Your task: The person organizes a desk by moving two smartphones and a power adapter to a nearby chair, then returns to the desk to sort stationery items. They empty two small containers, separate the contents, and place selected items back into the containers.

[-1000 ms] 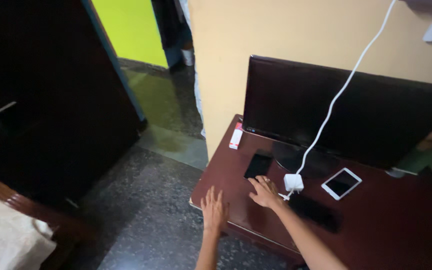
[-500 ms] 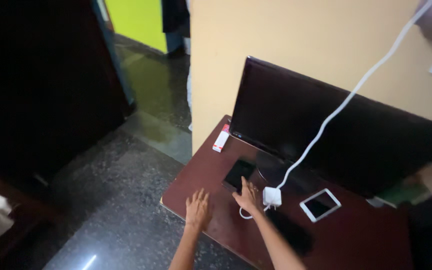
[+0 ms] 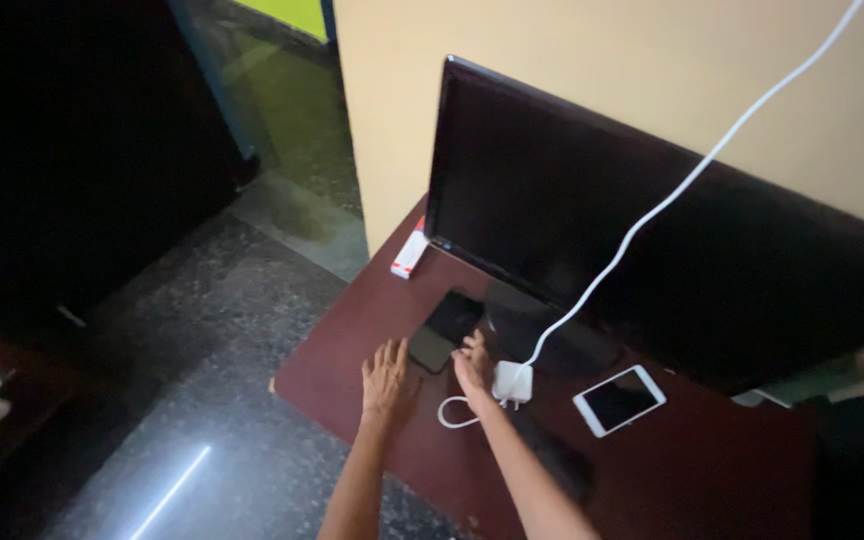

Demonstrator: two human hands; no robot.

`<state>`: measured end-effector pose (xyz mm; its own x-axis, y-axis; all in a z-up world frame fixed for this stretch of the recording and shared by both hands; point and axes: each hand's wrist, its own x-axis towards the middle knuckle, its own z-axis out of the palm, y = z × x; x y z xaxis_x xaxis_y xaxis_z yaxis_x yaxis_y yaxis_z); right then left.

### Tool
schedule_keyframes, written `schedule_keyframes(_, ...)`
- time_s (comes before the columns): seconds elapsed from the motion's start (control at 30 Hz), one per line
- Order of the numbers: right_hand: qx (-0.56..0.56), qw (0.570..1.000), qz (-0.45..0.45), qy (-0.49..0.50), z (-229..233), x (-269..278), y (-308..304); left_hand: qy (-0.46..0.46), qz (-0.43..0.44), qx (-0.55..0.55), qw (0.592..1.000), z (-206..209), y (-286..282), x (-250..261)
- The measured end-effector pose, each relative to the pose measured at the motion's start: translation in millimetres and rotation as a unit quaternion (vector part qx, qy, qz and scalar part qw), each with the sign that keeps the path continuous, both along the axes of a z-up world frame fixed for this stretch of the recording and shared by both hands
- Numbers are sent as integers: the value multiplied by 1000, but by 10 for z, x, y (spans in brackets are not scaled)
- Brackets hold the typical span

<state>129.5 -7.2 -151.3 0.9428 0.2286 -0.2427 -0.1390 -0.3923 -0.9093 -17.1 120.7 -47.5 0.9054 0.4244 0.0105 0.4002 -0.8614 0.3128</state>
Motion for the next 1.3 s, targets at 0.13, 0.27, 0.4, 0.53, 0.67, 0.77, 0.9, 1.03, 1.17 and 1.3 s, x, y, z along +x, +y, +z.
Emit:
schedule_keyframes(0.13,138,988,-2,71,-80,49,-96,73,23,-55,996,242,-189,381)
schedule_keyframes(0.27,171,977,24,127,-121,11,-182,64,24,-34,997,43,-303,589)
schedule_keyframes(0.4,179,960,30,213,70,-3,-249,24,33,23,999,-236,-291,765)
schedule_keyframes(0.53,222,937,14,271,215,62,-275,59,54,-27,996,-163,-282,851)
schedule_keyframes(0.67,240,925,8,293,251,72,-315,83,105,-71,988,-76,-257,910)
schedule_keyframes(0.77,248,914,-12,322,282,69,-316,59,124,-128,982,-114,-262,888)
schedule_keyframes(0.9,240,914,-3,328,231,129,-354,28,139,-206,968,-163,-271,831)
schedule_keyframes(1.03,219,922,53,314,199,116,-340,2,154,-243,958,-152,-221,677)
schedule_keyframes(1.17,167,944,75,276,344,31,-156,-27,167,-293,941,10,-133,457)
schedule_keyframes(1.3,187,955,93,212,628,-135,93,-201,120,-293,927,124,3,211)
